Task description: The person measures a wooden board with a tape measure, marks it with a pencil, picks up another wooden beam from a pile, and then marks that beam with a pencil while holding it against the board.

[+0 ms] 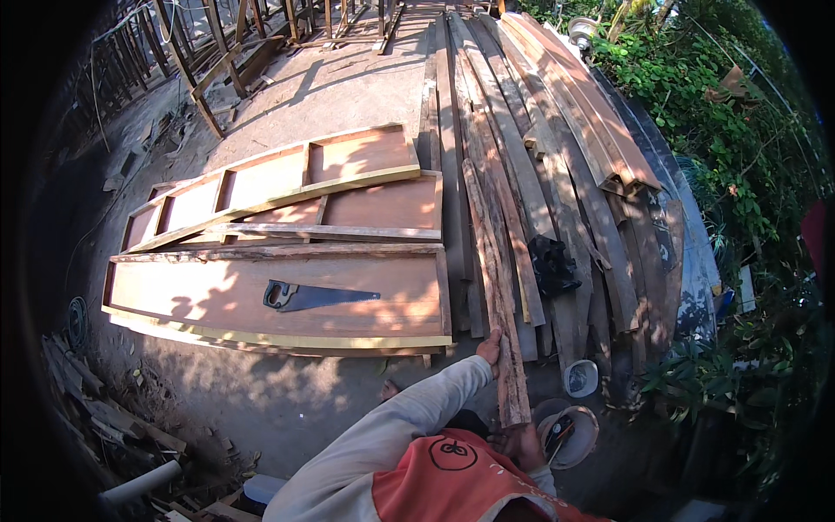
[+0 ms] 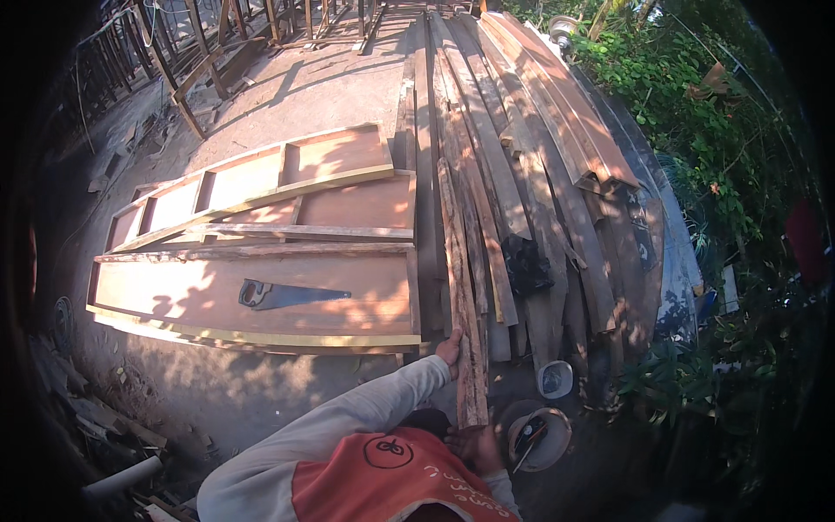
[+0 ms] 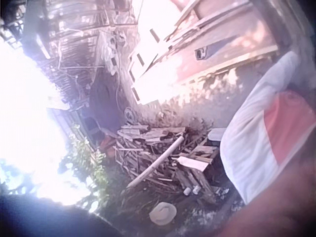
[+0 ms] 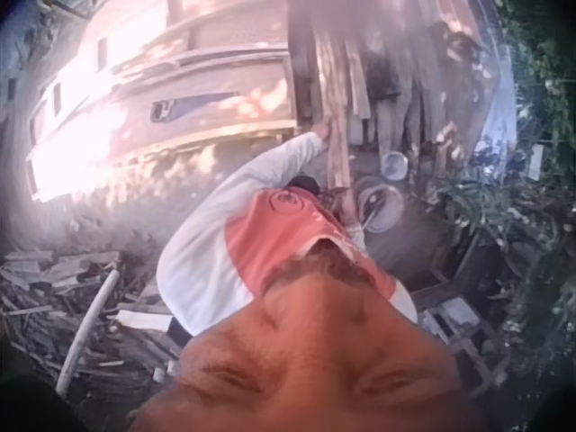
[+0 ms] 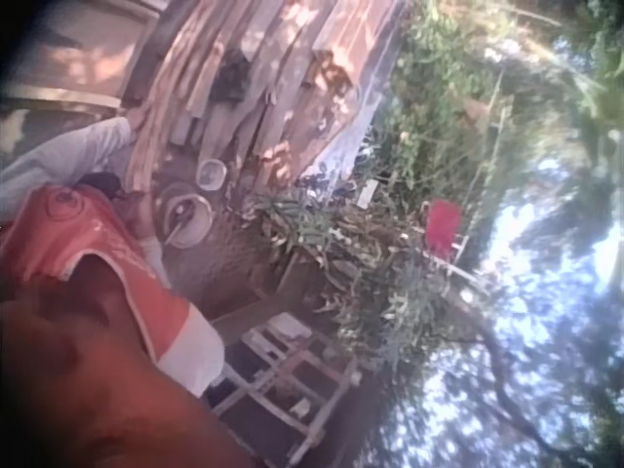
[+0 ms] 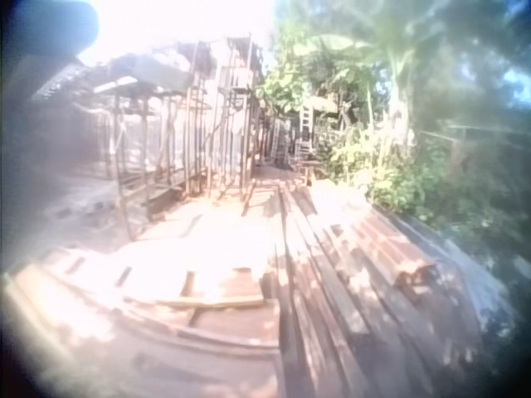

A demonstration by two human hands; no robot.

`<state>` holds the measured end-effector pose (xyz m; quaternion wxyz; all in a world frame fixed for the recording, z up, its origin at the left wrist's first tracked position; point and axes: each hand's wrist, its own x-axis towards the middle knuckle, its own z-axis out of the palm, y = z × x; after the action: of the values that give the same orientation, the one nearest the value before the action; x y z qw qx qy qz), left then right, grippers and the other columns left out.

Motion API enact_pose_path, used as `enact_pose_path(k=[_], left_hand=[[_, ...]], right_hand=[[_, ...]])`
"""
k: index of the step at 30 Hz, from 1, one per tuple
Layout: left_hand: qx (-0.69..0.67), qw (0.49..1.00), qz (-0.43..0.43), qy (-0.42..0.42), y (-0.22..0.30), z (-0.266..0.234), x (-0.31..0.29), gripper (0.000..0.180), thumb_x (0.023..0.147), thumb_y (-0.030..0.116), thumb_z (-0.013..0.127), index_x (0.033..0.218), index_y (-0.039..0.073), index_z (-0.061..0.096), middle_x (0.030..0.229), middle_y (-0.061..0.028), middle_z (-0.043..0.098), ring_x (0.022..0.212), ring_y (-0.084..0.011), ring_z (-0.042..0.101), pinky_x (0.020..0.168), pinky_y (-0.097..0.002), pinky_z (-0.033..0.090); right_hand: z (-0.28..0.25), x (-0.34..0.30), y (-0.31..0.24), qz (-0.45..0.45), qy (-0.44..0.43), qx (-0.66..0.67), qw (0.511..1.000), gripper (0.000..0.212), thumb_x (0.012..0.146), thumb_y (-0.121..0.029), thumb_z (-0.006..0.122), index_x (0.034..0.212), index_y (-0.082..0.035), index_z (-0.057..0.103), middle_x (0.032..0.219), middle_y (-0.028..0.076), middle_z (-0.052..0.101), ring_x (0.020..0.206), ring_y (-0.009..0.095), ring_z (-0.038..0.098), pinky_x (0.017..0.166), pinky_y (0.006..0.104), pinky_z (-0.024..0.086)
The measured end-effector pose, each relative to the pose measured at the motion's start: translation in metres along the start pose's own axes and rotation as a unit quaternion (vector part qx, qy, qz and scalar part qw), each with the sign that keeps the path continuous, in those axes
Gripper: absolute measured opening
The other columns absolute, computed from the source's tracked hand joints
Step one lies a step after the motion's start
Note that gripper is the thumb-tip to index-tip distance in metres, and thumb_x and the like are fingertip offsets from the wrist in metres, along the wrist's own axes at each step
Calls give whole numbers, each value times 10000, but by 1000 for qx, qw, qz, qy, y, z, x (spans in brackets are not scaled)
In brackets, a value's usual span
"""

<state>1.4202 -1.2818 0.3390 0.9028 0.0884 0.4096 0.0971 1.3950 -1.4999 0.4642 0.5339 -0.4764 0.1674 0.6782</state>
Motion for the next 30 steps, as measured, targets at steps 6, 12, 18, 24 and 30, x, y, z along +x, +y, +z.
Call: enact_pose_path(k=[6,12,18,24,30], left_hand=[[261,958,45,114,-85,9,-12,874,881,698,509,1270,-84,553,1198,-251,643,1067,-375,648,920,-486,490],[255,966,-13,34,-143,35,-45,884,843,700,560,1293,-61,553,1295,-222,599,1166,-379,583,977,-492,451],[100,992,-78,26,-102,33,45,781,864,718,521,1389,140,522,1324,-148,579,1197,-342,541,1035,-572,385],[103,992,33,71,-39,89,129,413,854,313,753,1134,46,608,877,-127,670,772,-338,655,775,-557,558],[157,986,19,-58,12,233,107,514,970,476,568,1291,78,518,1046,-159,646,940,-380,640,886,-568,529]], right_hand=[[-12,-61,-30,-179,-47,-55,981,555,993,-394,510,1426,-73,379,1214,169,589,1045,299,637,890,471,538],[-100,-145,-20,-200,48,-198,958,649,820,-84,675,1415,-36,422,1225,69,586,1149,197,562,994,337,446],[-129,-216,9,-201,120,-336,912,703,842,-142,671,1469,-15,379,1290,102,580,1135,216,586,975,354,466],[-112,-239,-40,-306,122,-66,942,712,932,-357,600,1489,8,346,1341,227,557,1247,288,560,1018,379,461],[-134,-300,-117,-521,-102,89,843,956,921,-684,488,1541,-10,214,1482,270,408,1355,336,457,1086,443,419]])
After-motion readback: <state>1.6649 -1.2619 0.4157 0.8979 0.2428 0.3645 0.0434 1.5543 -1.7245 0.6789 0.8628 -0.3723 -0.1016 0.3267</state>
